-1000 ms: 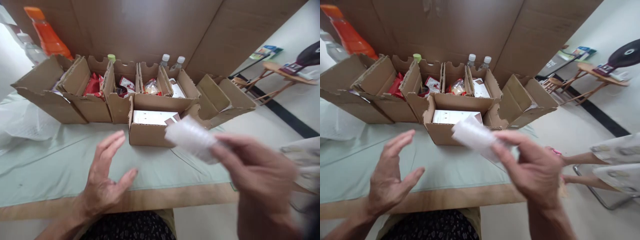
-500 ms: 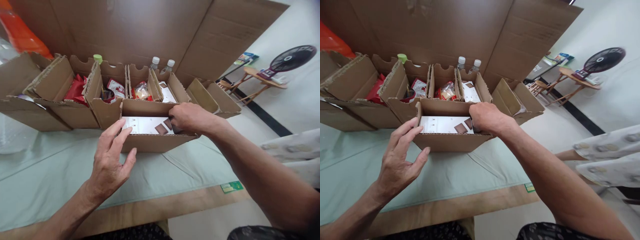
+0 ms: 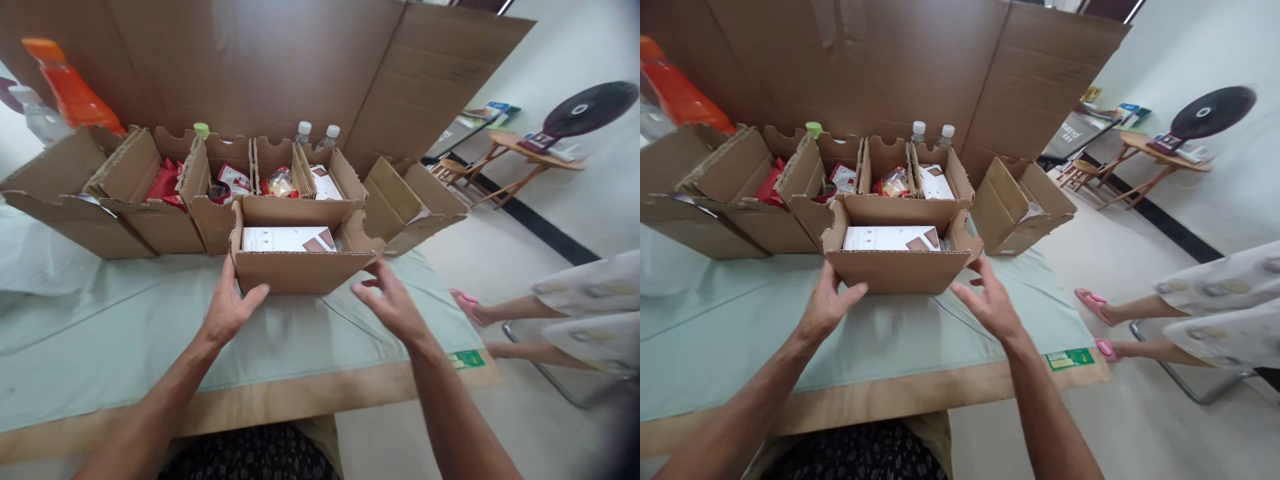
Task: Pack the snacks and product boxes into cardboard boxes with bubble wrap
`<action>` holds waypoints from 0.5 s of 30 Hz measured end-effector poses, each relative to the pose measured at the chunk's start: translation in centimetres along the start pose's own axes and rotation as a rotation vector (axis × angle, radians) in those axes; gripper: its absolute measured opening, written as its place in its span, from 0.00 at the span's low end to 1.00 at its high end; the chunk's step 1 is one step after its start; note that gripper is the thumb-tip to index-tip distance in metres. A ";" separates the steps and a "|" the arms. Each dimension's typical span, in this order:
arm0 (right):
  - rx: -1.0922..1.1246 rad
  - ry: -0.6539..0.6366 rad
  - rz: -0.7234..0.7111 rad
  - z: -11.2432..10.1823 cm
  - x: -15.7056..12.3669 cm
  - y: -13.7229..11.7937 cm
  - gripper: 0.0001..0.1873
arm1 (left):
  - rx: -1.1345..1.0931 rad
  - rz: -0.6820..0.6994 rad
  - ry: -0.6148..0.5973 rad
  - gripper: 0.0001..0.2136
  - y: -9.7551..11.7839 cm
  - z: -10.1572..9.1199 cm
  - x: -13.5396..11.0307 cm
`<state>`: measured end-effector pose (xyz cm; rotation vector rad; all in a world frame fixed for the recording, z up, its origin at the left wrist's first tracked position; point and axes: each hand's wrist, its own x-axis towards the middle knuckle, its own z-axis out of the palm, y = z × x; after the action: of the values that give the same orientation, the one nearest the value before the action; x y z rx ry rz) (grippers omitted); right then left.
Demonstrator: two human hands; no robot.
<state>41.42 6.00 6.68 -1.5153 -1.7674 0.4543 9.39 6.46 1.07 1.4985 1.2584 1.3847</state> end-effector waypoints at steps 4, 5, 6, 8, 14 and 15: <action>0.126 -0.090 -0.019 4.5 -2.2 -0.4 0.31 | -0.047 -0.076 -0.074 0.39 -0.1 -0.1 -1.5; 0.130 -0.081 -0.026 4.9 -3.2 -1.2 0.30 | -0.030 -0.078 -0.070 0.38 0.1 -0.8 -2.7; 0.131 -0.083 -0.037 5.1 -4.2 -2.2 0.29 | -0.004 -0.081 -0.070 0.37 0.3 -1.7 -4.3; 0.131 -0.116 -0.075 5.2 -6.0 -4.3 0.28 | 0.052 -0.078 -0.062 0.34 0.7 -3.8 -7.4; 0.239 -0.152 -0.207 4.2 -3.4 -8.1 0.34 | 0.061 0.132 0.133 0.33 4.4 -6.3 -6.3; 0.251 -0.106 -0.205 3.6 -2.7 -8.0 0.34 | 0.045 0.155 0.120 0.34 5.3 -5.6 -5.1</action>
<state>33.31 2.29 9.03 -1.1416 -1.8464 0.6350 5.12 -0.36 5.61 1.5923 1.2757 1.5766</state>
